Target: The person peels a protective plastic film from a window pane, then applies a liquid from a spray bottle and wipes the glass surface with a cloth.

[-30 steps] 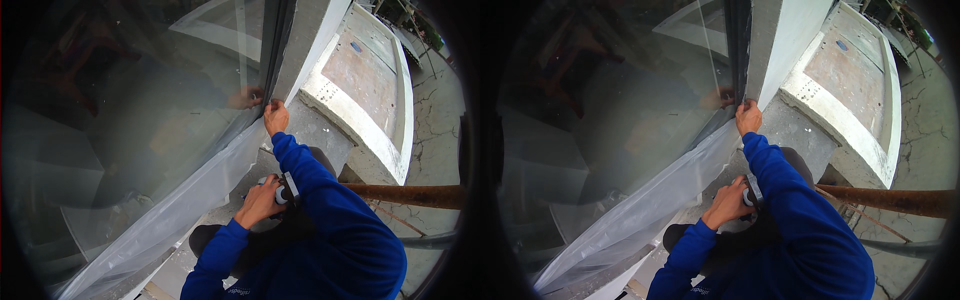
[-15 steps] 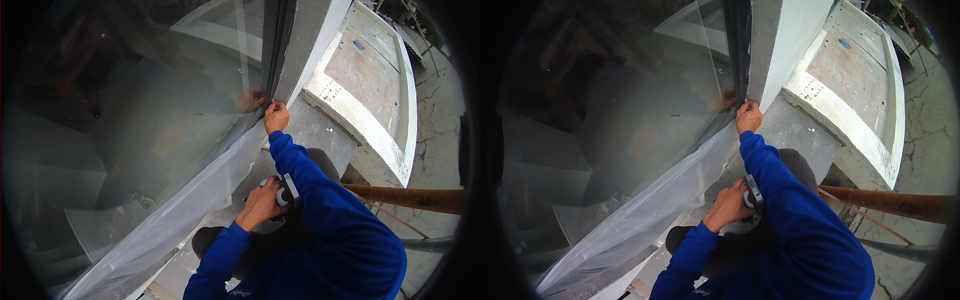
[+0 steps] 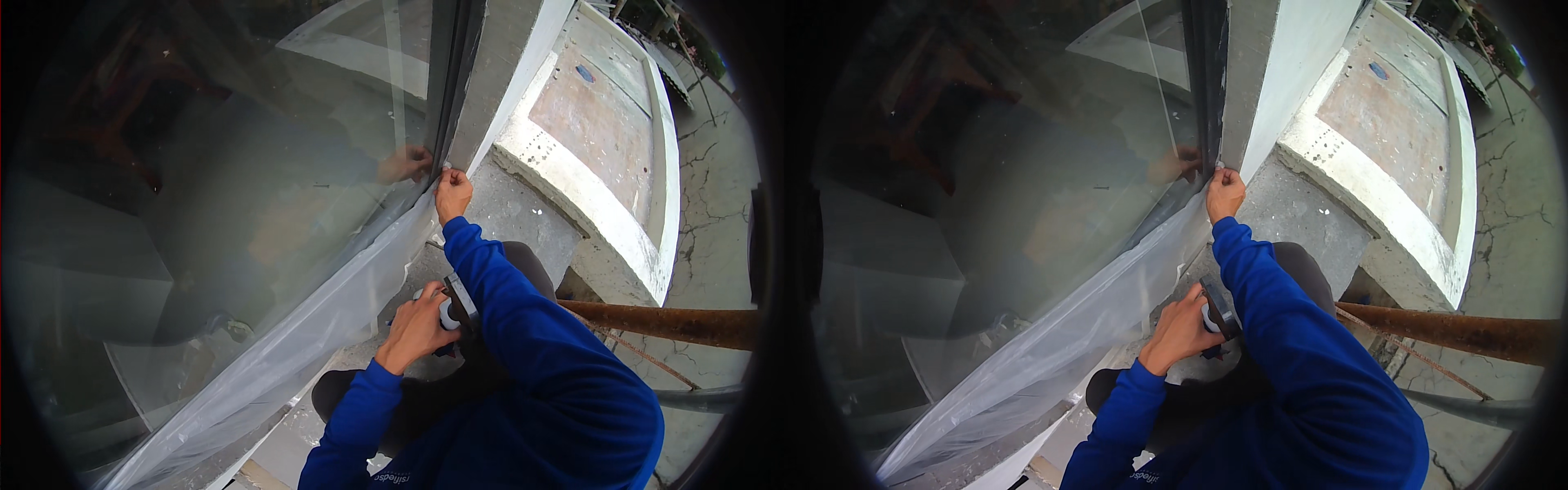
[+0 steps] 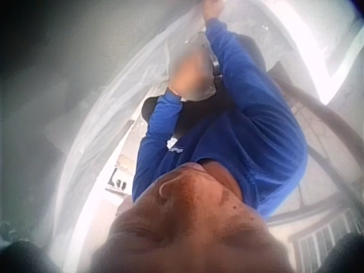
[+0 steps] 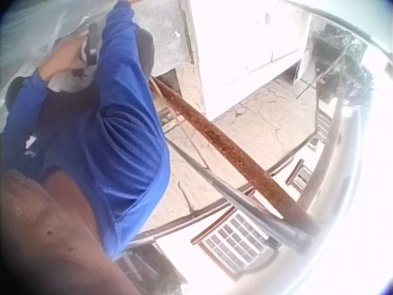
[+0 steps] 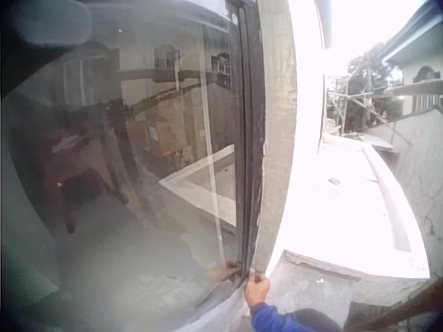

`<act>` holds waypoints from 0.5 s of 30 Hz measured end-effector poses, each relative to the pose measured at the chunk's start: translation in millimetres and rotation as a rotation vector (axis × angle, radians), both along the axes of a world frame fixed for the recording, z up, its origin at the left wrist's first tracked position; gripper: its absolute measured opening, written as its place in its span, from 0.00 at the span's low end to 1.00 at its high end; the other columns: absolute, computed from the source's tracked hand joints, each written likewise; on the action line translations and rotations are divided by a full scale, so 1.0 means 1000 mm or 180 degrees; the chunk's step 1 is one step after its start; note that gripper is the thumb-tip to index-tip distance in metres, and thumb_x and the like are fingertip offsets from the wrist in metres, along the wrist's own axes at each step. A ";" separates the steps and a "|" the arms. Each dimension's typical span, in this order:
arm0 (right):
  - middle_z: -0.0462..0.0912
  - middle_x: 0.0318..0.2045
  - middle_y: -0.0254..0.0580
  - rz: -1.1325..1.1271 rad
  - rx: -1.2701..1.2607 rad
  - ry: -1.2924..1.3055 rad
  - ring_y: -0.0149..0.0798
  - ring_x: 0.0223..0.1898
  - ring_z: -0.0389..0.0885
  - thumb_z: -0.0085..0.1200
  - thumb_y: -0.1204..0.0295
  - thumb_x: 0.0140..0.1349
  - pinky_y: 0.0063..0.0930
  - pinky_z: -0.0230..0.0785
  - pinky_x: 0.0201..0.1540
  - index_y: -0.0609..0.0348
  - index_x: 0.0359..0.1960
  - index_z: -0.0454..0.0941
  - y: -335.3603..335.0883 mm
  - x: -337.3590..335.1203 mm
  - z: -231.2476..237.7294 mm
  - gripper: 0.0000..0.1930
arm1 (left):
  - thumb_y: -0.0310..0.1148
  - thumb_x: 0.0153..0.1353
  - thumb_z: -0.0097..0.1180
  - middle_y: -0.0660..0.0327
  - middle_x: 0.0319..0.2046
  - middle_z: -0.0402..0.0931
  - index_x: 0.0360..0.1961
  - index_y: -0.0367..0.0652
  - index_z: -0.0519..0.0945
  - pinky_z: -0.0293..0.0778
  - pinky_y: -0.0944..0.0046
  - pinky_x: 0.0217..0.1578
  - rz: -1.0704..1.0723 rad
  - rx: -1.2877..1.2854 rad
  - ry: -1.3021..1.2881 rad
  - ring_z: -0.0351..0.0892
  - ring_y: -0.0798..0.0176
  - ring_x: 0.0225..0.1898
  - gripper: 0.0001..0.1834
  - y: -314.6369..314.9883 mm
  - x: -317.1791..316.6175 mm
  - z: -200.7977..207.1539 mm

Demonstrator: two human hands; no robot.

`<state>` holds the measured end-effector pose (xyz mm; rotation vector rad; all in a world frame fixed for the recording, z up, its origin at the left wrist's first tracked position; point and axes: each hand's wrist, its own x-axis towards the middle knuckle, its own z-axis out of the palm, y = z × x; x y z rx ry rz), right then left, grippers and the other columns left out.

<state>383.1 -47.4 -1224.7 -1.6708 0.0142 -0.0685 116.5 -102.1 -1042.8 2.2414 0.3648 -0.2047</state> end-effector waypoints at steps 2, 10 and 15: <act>0.82 0.21 0.40 -0.0026 -0.0047 0.0070 0.32 0.21 0.79 0.60 0.66 0.69 0.31 0.71 0.27 0.66 0.32 0.82 0.001 -0.002 0.003 0.13 | 0.41 0.45 0.71 0.52 0.58 0.74 0.50 0.48 0.82 0.79 0.43 0.47 0.0010 -0.0018 -0.0024 0.83 0.36 0.45 0.28 0.000 -0.001 0.000; 0.86 0.26 0.51 -0.0714 -0.0521 0.0088 0.48 0.28 0.85 0.60 0.69 0.63 0.41 0.74 0.35 0.65 0.31 0.83 0.013 -0.011 0.017 0.10 | 0.41 0.44 0.71 0.51 0.58 0.75 0.50 0.45 0.83 0.80 0.44 0.47 -0.0025 0.0009 -0.0046 0.83 0.35 0.44 0.29 -0.002 0.001 0.002; 0.89 0.39 0.52 0.2277 -0.4495 0.0079 0.52 0.46 0.88 0.59 0.69 0.60 0.41 0.79 0.46 0.62 0.30 0.84 -0.052 -0.020 -0.029 0.08 | 0.42 0.44 0.72 0.52 0.58 0.75 0.49 0.42 0.83 0.79 0.44 0.46 0.0076 0.0058 0.0007 0.84 0.35 0.43 0.29 0.007 -0.003 -0.006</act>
